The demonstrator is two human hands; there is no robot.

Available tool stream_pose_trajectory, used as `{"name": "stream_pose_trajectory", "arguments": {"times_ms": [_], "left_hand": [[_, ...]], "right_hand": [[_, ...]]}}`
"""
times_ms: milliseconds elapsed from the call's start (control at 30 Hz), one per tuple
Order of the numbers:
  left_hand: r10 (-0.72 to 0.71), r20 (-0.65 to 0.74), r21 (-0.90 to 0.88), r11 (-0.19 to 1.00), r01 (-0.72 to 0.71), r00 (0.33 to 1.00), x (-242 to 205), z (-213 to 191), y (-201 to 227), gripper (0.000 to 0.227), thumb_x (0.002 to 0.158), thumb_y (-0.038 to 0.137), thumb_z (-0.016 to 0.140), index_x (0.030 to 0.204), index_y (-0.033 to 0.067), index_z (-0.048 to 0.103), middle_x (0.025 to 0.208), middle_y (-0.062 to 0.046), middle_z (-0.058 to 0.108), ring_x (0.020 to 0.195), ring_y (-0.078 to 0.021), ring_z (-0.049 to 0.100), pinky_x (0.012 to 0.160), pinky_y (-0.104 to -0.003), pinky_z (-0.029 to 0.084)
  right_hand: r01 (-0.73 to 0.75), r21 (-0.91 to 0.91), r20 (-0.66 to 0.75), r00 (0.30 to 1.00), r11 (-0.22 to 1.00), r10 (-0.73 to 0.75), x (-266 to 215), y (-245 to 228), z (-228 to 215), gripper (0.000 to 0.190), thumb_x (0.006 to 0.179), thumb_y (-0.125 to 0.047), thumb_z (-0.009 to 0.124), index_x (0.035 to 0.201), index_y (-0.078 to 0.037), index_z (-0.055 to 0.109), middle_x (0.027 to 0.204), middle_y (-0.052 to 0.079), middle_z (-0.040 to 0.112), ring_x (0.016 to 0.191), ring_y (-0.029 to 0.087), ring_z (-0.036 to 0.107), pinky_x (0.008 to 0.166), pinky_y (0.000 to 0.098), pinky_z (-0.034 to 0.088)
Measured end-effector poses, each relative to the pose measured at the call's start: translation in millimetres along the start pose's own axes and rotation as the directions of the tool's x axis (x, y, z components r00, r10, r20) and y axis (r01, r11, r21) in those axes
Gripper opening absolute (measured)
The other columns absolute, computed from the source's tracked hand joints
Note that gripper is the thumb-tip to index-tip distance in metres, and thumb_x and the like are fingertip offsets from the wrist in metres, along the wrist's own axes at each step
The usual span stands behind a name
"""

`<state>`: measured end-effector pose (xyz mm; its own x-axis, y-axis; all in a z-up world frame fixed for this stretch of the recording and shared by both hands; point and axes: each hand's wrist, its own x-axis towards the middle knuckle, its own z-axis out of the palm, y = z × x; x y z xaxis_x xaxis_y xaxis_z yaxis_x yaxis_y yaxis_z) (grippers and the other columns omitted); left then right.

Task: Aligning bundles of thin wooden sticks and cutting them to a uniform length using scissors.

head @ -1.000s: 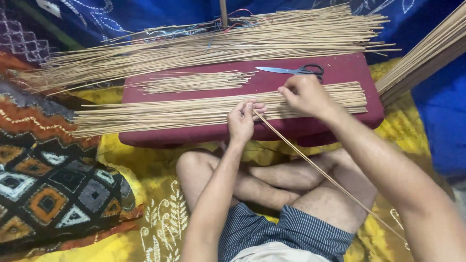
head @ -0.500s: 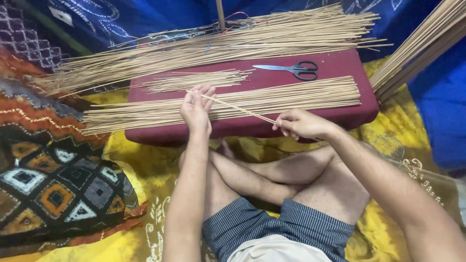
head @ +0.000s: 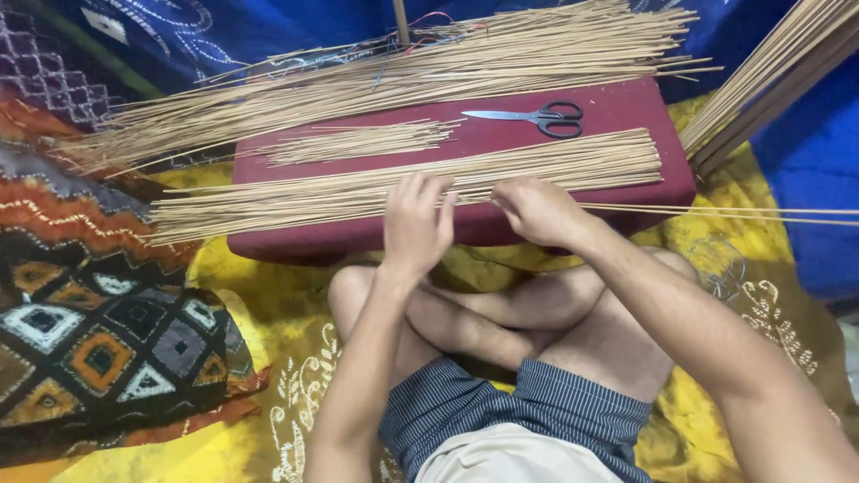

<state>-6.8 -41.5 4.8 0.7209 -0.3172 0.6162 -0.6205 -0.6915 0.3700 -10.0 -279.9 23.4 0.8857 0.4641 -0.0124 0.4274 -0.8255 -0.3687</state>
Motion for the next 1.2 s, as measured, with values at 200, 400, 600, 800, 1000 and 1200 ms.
{"name": "stream_pose_trajectory", "arguments": {"times_ms": [200, 400, 600, 800, 1000, 1200], "left_hand": [[0.083, 0.281, 0.107, 0.987, -0.117, 0.956, -6, 40, -6, 0.008, 0.093, 0.014, 0.060, 0.099, 0.0169, 0.064, 0.089, -0.001, 0.054, 0.086, -0.0271, 0.067, 0.074, -0.041, 0.051], [0.071, 0.229, 0.159, 0.981, -0.109, 0.971, -12, -3, -33, 0.006, 0.096, 0.010, 0.060, 0.099, 0.0117, 0.065, 0.088, -0.005, 0.055, 0.079, -0.0335, 0.068, 0.067, -0.045, 0.052], [0.028, 0.210, 0.223, 0.972, -0.076, 0.977, -17, -26, -66, 0.006, 0.102, 0.016, 0.059, 0.102, 0.0121, 0.063, 0.089, -0.003, 0.053, 0.083, -0.0324, 0.068, 0.071, -0.044, 0.051], [0.095, 0.297, 0.157, 0.977, -0.147, 0.950, 11, -8, -6, 0.010, 0.096, 0.020, 0.061, 0.101, 0.0126, 0.066, 0.090, -0.005, 0.061, 0.090, -0.0309, 0.070, 0.085, -0.046, 0.051], [0.166, 0.264, 0.214, 0.950, -0.226, 0.950, 3, 45, -2, 0.011, 0.087, 0.015, 0.061, 0.097, 0.0176, 0.064, 0.086, 0.000, 0.061, 0.086, -0.0237, 0.070, 0.084, -0.042, 0.048], [0.040, 0.256, 0.310, 0.943, -0.121, 0.966, 0, -7, -36, 0.006, 0.090, 0.018, 0.065, 0.096, 0.0179, 0.064, 0.087, -0.001, 0.063, 0.090, -0.0245, 0.069, 0.087, -0.043, 0.049]], "right_hand": [[0.012, 0.036, 0.023, 1.000, 0.999, -0.013, -4, -2, 8, 0.022, 0.101, -0.016, 0.049, 0.115, -0.009, 0.064, 0.102, 0.018, 0.073, 0.106, 0.042, 0.069, 0.089, 0.0548, 0.055], [-0.036, 0.054, -0.015, 0.999, 0.998, 0.037, -28, 25, -11, 0.024, 0.101, -0.014, 0.051, 0.114, -0.003, 0.067, 0.105, 0.023, 0.074, 0.108, 0.045, 0.069, 0.092, 0.0537, 0.055], [-0.043, 0.049, -0.059, 0.997, 0.998, 0.045, -43, 50, -19, 0.029, 0.098, -0.004, 0.050, 0.121, -0.001, 0.067, 0.108, 0.026, 0.073, 0.111, 0.047, 0.068, 0.096, 0.0543, 0.053], [-0.030, -0.047, -0.093, 0.995, 0.998, 0.026, -24, 30, 2, 0.030, 0.096, -0.010, 0.050, 0.122, -0.008, 0.064, 0.105, 0.016, 0.071, 0.104, 0.041, 0.071, 0.089, 0.0522, 0.056], [-0.020, -0.046, -0.087, 0.996, 0.999, 0.016, -21, 13, 7, 0.023, 0.097, -0.014, 0.049, 0.115, -0.010, 0.063, 0.101, 0.015, 0.068, 0.103, 0.042, 0.069, 0.085, 0.0539, 0.056], [-0.014, -0.069, -0.173, 0.985, 0.997, 0.002, -50, 53, -19, 0.020, 0.101, -0.012, 0.053, 0.114, -0.003, 0.066, 0.098, 0.020, 0.069, 0.102, 0.043, 0.070, 0.090, 0.0510, 0.056]]}}
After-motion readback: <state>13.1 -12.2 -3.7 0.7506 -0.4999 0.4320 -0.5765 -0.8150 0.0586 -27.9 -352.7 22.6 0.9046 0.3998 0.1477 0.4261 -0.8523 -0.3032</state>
